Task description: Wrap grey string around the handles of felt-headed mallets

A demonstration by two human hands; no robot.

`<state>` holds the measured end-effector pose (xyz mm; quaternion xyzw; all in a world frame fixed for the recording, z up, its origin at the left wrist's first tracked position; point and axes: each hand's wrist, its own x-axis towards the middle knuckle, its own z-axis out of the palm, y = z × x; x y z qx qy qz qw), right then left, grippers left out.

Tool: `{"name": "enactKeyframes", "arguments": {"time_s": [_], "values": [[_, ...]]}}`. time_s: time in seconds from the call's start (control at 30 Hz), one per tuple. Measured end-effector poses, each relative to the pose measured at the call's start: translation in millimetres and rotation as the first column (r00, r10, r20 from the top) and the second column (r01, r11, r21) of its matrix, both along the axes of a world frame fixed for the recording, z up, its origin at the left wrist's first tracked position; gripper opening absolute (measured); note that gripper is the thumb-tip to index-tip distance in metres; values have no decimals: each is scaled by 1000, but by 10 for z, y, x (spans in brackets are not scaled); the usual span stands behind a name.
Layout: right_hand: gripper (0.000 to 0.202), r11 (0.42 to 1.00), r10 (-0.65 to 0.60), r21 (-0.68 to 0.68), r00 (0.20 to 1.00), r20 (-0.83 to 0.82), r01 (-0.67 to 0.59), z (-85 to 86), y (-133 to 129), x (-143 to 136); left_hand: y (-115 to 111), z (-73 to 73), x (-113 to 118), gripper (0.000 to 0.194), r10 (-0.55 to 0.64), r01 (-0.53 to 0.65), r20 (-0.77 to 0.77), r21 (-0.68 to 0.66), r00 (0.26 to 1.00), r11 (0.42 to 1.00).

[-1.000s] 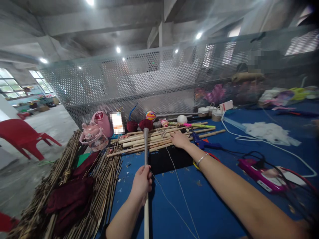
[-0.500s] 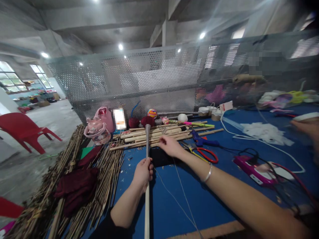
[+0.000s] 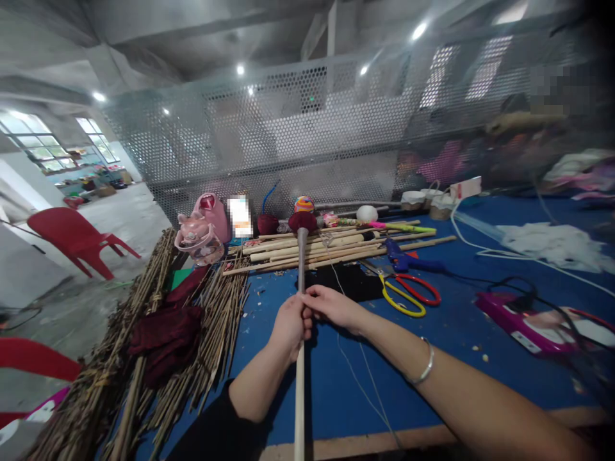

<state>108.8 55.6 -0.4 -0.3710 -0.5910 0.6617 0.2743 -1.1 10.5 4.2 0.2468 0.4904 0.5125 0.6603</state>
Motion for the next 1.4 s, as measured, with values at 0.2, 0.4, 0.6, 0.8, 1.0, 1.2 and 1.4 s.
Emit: {"name": "enactKeyframes", "arguments": {"time_s": [0.2, 0.4, 0.6, 0.8, 1.0, 1.2, 1.4], "values": [[35, 993, -39, 108, 999, -3, 39, -25, 116, 72, 26, 42, -33, 16, 44, -18, 322, -83, 946, 996], [29, 995, -37, 92, 999, -22, 39, -66, 149, 94, 47, 11, -19, 9, 23, -5, 350, -52, 936, 999], [25, 994, -4, 105, 998, -56, 9, 19, 151, 134, 63, 23, -4, 17, 66, -64, 354, -17, 933, 998], [20, 995, -41, -88, 999, -6, 40, 16, 139, 123, 68, 35, -10, 13, 109, -101, 347, -40, 932, 994], [15, 978, -52, -197, 994, 101, 71, 1, 124, 113, 39, -11, -18, 17, 70, -33, 194, -187, 979, 982], [15, 974, -15, -225, 999, 37, 23, 8, 169, 149, -42, 4, 36, 20, 52, -49, 110, -28, 993, 998], [21, 905, 166, -370, 976, -143, -208, 103, 261, 225, -116, 117, 92, 22, 38, -40, 88, 26, 995, 999]]}}
